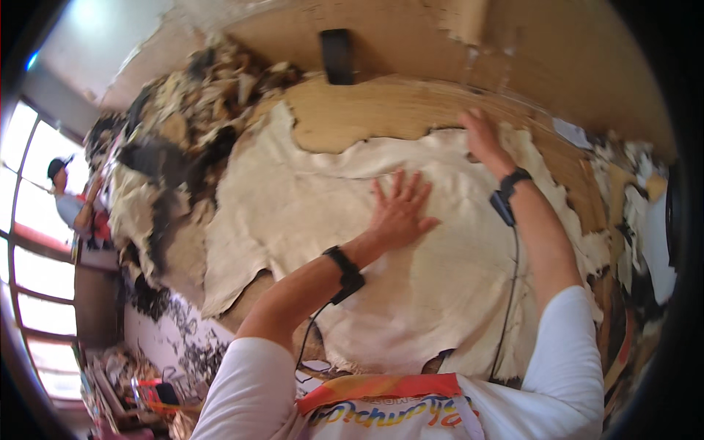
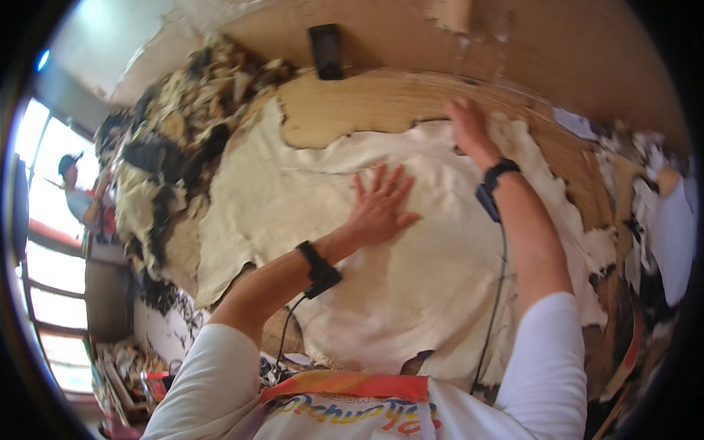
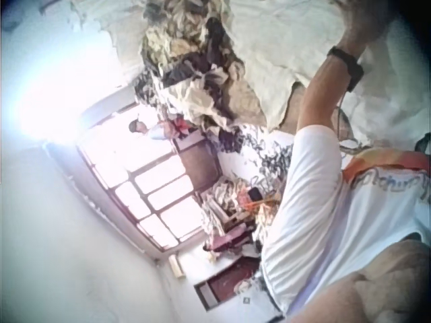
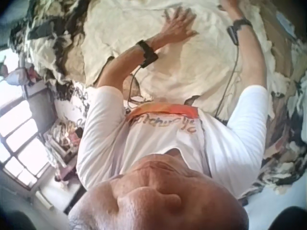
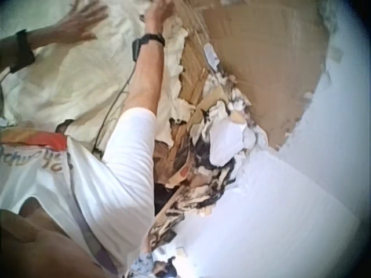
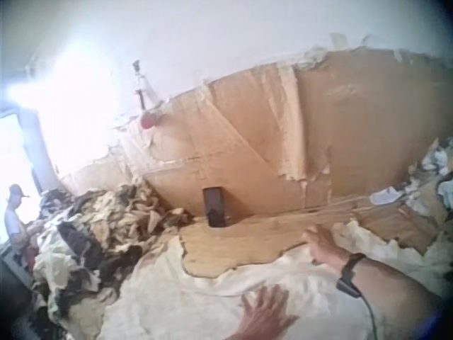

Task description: Laying out paper templates on cowhide or similar animal skins, securing them with weights, and marking/cutting the material.

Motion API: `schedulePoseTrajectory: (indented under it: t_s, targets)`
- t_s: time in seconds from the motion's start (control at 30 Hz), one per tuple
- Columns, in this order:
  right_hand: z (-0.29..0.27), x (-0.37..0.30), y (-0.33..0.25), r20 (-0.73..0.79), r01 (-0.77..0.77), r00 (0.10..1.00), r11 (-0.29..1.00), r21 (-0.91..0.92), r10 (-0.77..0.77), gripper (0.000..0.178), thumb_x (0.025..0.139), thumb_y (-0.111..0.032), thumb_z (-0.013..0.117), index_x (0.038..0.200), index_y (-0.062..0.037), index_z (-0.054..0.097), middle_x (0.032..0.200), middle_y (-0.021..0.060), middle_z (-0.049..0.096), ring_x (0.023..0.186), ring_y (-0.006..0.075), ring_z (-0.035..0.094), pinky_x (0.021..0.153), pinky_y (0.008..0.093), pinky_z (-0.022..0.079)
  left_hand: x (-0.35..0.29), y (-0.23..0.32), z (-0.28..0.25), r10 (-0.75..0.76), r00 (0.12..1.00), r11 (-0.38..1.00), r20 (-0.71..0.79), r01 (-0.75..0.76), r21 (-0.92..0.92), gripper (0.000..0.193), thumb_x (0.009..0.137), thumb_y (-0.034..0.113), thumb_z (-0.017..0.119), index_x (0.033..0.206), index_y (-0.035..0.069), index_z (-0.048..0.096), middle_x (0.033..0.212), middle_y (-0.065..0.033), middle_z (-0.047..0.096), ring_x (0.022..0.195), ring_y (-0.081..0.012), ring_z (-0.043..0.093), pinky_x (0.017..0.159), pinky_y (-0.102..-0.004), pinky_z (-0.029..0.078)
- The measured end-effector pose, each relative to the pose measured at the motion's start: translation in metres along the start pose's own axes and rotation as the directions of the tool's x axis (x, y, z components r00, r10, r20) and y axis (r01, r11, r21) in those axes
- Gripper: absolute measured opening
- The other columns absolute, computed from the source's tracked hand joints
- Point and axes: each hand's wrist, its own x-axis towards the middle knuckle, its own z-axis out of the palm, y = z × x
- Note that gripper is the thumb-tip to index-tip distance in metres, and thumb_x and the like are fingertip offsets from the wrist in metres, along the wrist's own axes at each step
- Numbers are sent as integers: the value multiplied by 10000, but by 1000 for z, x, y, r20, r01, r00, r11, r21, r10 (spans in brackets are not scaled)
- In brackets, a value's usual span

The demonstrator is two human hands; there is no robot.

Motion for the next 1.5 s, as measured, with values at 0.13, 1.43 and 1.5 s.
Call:
schedulePoseTrajectory:
  t_s: [0.13,1.43,1.5]
  targets:
    - [-28,7,-70,144,-35,988,996,-83,47,253,710,-37,537,961,-60,517,957,156,479,817,348,529,697,434,434,-4,-8,-3,-20,1000,999,-6,20,-30,717,790,576,438,1345,148,289,1425,-100,185,1319,-345,91,956,-669,96]
    - [-229,-270,-245,405,-61,910,994,-85,91,606,719,-469,579,1185,-101,456,1156,206,382,1115,361,373,875,435,352,-325,-153,-70,-667,742,709,-67,660,248,533,903,425,312,1376,192,230,1440,-20,185,1320,-266,163,957,-631,143]
    - [-225,-255,-242,496,-187,848,981,-51,187,572,716,-464,584,1132,-84,485,1115,197,400,1072,352,407,843,432,372,-323,-150,-73,-630,770,738,-99,634,232,525,901,403,345,1358,153,275,1425,-60,219,1309,-283,190,968,-611,151]
